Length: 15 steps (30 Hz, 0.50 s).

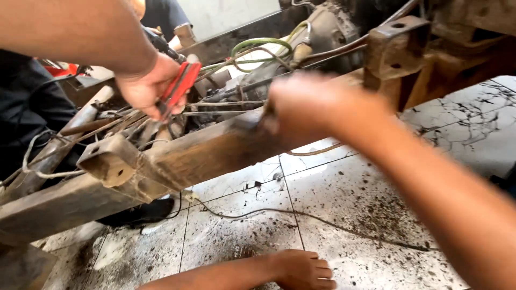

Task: The person scrapes dirt and rust from a vehicle chassis using a wire brush and a scraper.

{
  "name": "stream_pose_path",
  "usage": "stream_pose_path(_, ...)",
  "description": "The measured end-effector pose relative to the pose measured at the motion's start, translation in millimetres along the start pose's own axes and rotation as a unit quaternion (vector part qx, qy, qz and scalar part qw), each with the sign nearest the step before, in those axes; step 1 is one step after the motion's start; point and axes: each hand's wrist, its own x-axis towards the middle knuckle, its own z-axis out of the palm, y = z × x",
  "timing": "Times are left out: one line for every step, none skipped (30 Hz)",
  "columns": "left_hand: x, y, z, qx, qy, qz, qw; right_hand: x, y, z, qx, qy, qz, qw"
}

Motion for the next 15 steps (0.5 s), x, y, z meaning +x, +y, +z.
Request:
stream_pose_path(7.2,-8.9,28.9,0.055,0.052,0.042,0.996,1.2,-2.2,-5.2,-0.131,0.035,0.012,0.991)
stream_pose_path(11.6,-3.4,26.4,0.046,0.051,0.041,0.997,11.3,13.9,3.7,-0.127,0.027,0.01,0.991)
stream_pose_path(15.9,1.8,23.7,0.019,0.037,0.014,0.999,21.4,29.6,13.0,-0.193,0.069,0.024,0.978)
stream_pose_path(21.3,0.9,16.4,-0.001,0.024,-0.012,1.0,32.1,45.2,18.7,-0.261,0.116,0.039,0.958)
stream_pose_path(25.1,0.9,36.6,-0.004,0.025,-0.013,1.0,25.5,37.0,31.6,-0.261,0.115,0.037,0.958)
stream_pose_path(34.0,-8.4,50.1,0.007,0.072,0.012,0.997,20.8,30.1,39.0,-0.296,0.138,0.02,0.945)
stream_pose_path(43.5,-18.2,63.3,0.019,0.118,0.038,0.992,16.3,23.8,46.7,-0.332,0.161,0.004,0.93)
stream_pose_path(47.5,-20.9,61.0,0.018,0.124,0.036,0.991,12.9,16.3,50.2,-0.336,0.16,-0.001,0.928)
stream_pose_path(52.0,-23.9,59.1,0.036,0.093,0.04,0.994,9.5,9.6,54.5,-0.294,0.181,-0.073,0.936)
stream_pose_path(50.2,-20.4,62.8,0.047,0.054,0.046,0.996,4.4,2.1,62.5,-0.241,0.198,-0.142,0.94)
stream_pose_path(50.4,-14.4,63.9,0.04,0.053,0.045,0.997,2.2,-0.4,51.3,-0.237,0.193,-0.144,0.941)
stream_pose_path(49.6,-16.9,59.6,0.048,0.021,0.039,0.998,1.8,-3.0,36.4,-0.221,0.135,-0.077,0.963)
stream_pose_path(48.7,-19.1,55.2,0.055,-0.012,0.034,0.998,1.0,-5.7,21.2,-0.203,0.078,-0.009,0.976)
stream_pose_path(53.4,-21.2,58.9,0.053,-0.011,0.031,0.998,-0.3,-9.3,19.1,-0.203,0.076,-0.013,0.976)
stream_pose_path(58.1,-23.3,62.7,0.029,-0.002,0.02,0.999,-1.7,-12.9,17.1,-0.219,0.073,-0.008,0.973)
